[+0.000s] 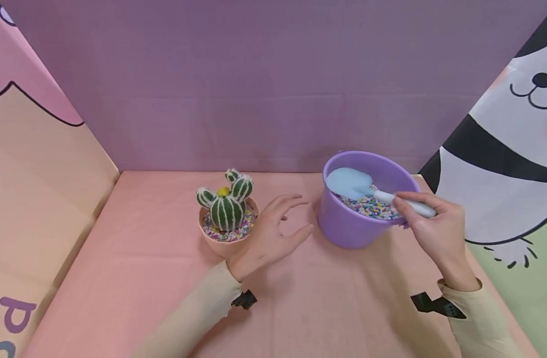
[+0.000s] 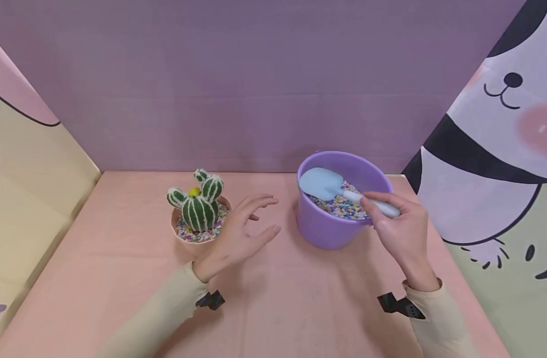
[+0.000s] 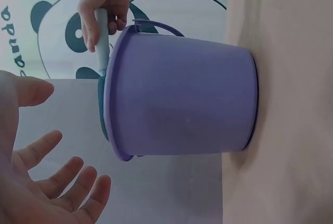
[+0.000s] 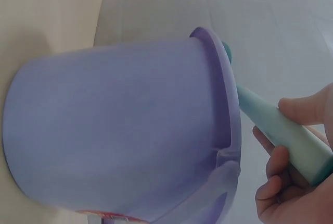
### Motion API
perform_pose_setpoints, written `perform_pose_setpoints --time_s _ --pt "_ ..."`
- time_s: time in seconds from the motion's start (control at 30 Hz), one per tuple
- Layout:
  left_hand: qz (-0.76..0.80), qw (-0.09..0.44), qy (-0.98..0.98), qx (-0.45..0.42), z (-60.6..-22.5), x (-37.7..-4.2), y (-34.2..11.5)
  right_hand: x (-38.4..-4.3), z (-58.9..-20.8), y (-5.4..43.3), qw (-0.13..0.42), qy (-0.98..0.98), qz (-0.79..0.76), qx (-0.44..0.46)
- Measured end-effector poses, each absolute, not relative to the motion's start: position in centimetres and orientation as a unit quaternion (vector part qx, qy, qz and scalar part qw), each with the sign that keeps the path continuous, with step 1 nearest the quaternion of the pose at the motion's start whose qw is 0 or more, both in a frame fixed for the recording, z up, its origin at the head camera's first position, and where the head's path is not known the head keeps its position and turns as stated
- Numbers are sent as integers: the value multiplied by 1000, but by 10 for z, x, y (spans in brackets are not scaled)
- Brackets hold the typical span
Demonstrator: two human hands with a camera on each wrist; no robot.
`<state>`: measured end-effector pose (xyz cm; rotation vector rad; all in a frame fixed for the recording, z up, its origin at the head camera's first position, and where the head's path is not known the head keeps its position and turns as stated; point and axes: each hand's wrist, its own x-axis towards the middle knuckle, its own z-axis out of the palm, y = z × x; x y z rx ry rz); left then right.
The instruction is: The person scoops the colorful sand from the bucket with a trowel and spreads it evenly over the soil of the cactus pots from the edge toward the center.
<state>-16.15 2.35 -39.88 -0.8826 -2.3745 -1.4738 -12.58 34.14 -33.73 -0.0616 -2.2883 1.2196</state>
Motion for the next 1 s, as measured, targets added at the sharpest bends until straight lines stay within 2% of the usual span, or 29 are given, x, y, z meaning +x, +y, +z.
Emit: perform_pose_setpoints --time_s 0.2,0.47,0.77,1.0 --pt "-484 79 -820 -296 -397 -174 50 -128 -337 348 263 -867 423 -29" --pt "-440 95 -836 -314 -398 -189 80 -128 -337 344 232 -900 367 -24" --pt "-437 78 -847 -292 -399 -203 92 -128 -329 367 189 -927 323 -31" --pt "-424 109 -857 -272 -399 -209 97 -121 -310 383 163 -945 275 -67"
